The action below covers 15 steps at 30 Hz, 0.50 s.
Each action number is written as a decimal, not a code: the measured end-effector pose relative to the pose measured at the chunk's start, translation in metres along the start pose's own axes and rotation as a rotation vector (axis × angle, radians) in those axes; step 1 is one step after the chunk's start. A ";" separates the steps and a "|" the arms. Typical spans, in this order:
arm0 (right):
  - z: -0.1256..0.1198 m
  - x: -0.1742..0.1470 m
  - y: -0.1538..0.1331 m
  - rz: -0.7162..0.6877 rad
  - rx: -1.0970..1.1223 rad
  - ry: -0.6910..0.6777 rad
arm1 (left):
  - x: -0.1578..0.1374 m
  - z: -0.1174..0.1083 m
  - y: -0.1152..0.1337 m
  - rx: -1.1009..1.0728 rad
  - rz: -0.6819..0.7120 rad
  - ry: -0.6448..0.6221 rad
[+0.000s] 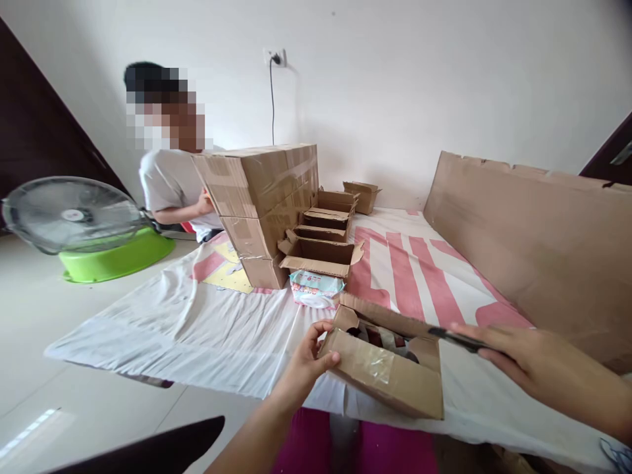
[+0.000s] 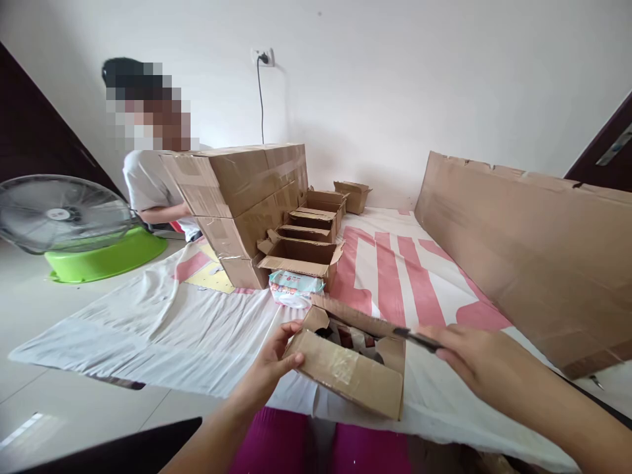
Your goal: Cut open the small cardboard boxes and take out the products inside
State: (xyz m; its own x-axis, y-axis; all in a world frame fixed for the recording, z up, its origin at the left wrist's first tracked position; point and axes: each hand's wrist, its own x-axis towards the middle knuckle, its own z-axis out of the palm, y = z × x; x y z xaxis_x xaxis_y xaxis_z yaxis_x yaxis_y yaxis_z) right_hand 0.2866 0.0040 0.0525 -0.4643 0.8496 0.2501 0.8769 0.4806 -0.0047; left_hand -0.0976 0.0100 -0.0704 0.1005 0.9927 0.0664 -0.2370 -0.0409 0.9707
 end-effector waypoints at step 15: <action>0.158 -0.033 0.058 0.194 -0.006 -0.124 | -0.054 0.028 -0.023 0.992 1.091 0.069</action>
State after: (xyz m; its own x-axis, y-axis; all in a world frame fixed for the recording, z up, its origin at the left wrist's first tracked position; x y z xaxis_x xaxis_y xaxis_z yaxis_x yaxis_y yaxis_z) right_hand 0.3334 0.0379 -0.1092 -0.2981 0.9464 0.1243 0.9519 0.3045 -0.0355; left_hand -0.0704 -0.0462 -0.0902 0.2590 0.4232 0.8682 0.5831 -0.7851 0.2088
